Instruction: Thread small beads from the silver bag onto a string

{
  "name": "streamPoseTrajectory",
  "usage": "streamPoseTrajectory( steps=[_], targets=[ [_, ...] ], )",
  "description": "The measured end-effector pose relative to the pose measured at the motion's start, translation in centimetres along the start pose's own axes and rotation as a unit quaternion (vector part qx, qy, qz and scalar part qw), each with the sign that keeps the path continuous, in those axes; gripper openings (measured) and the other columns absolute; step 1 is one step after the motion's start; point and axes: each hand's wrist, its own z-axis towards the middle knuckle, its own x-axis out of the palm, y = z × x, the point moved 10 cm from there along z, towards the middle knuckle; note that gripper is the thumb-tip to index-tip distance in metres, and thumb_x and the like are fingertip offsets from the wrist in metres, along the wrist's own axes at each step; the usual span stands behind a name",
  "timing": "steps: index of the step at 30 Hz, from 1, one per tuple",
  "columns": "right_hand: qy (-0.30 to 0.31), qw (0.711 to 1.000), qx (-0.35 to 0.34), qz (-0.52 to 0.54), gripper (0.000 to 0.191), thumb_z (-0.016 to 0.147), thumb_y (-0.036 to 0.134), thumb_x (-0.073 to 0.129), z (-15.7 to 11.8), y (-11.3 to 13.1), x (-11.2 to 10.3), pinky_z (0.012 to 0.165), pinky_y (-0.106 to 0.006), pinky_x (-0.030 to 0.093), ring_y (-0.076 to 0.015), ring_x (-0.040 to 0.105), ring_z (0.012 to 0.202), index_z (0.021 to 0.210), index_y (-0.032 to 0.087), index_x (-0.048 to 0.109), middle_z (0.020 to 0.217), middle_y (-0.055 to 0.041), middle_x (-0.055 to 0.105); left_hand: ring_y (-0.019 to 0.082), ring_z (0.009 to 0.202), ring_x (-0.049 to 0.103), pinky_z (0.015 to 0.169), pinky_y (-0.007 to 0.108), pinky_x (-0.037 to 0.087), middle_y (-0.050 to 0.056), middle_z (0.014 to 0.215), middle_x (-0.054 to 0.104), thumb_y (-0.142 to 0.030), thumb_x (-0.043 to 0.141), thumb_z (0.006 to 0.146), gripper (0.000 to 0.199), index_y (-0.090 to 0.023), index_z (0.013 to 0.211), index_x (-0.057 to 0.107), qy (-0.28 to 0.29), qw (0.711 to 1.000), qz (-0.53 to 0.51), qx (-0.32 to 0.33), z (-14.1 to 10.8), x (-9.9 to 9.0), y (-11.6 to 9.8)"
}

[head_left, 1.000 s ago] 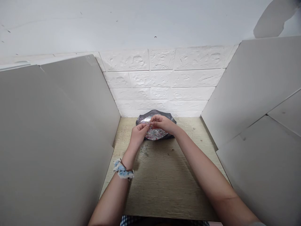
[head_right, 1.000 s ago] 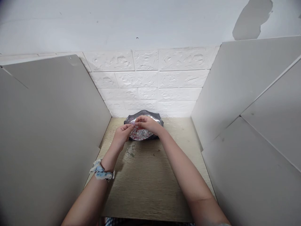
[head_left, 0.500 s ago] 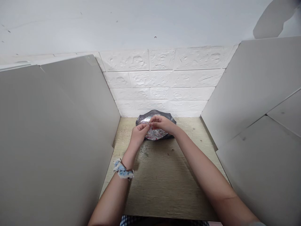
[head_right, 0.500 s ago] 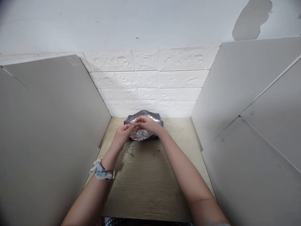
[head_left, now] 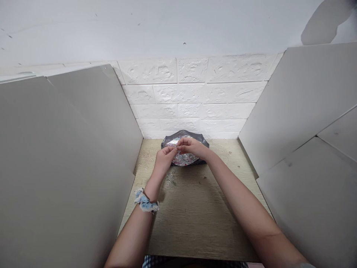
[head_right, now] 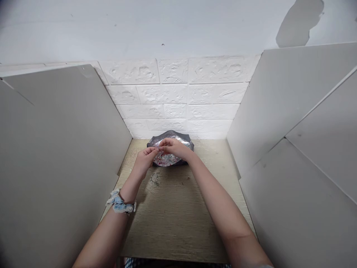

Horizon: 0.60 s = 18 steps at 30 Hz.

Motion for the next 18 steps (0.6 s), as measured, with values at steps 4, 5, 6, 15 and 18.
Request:
streamPoseTrajectory(
  steps=[4, 5, 6, 15, 18],
  targets=[
    [0.003, 1.0, 0.005, -0.006, 0.021, 0.068, 0.032, 0.062, 0.0, 0.0, 0.1, 0.07, -0.025, 0.043, -0.0094, 0.052, 0.073, 0.08, 0.016, 0.055, 0.078, -0.0008, 0.055, 0.004, 0.037, 0.025, 0.039, 0.019, 0.02, -0.007, 0.038, 0.033, -0.037, 0.057, 0.066, 0.026, -0.011, 0.072, 0.058, 0.013, 1.0, -0.017, 0.006, 0.1, 0.2, 0.1],
    [0.003, 1.0, 0.005, -0.009, 0.022, 0.068, 0.033, 0.062, 0.0, 0.0, 0.1, 0.071, -0.025, 0.043, -0.0095, 0.052, 0.073, 0.08, 0.017, 0.055, 0.078, -0.0008, 0.055, 0.004, 0.037, 0.025, 0.039, 0.019, 0.019, -0.008, 0.039, 0.033, -0.037, 0.057, 0.066, 0.027, -0.011, 0.073, 0.058, 0.018, 1.0, -0.025, 0.006, 0.1, 0.3, 0.1],
    [0.002, 1.0, 0.005, -0.014, 0.022, 0.068, 0.034, 0.062, 0.0, 0.0, 0.0, 0.071, -0.025, 0.043, -0.0098, 0.052, 0.073, 0.08, 0.017, 0.055, 0.078, -0.0009, 0.055, 0.003, 0.036, 0.025, 0.039, 0.019, 0.019, -0.008, 0.039, 0.033, -0.037, 0.057, 0.067, 0.027, -0.011, 0.075, 0.058, 0.022, 0.999, -0.032, 0.005, 0.1, 0.4, 0.1],
    [-0.016, 0.993, -0.037, -0.108, 0.026, 0.068, 0.039, 0.061, -0.3, 1.5, -0.5, 0.065, -0.026, 0.04, -0.0119, 0.05, 0.07, 0.071, 0.015, 0.05, 0.074, -0.0015, 0.053, 0.003, 0.035, 0.027, 0.036, 0.018, 0.017, -0.008, 0.04, 0.035, -0.039, 0.06, 0.067, 0.03, -0.011, 0.076, 0.06, 0.038, 0.998, -0.045, -0.003, -0.2, 0.7, 0.1],
    [-0.01, 0.99, -0.05, -0.132, 0.023, 0.072, 0.037, 0.057, -0.6, 2.5, -0.1, 0.063, -0.026, 0.039, -0.0117, 0.048, 0.07, 0.071, 0.016, 0.049, 0.074, -0.0016, 0.051, 0.002, 0.034, 0.027, 0.035, 0.018, 0.017, -0.008, 0.041, 0.033, -0.039, 0.06, 0.067, 0.029, -0.011, 0.076, 0.059, 0.053, 0.997, -0.06, -0.002, -0.2, 0.9, 0.1]
  ],
)
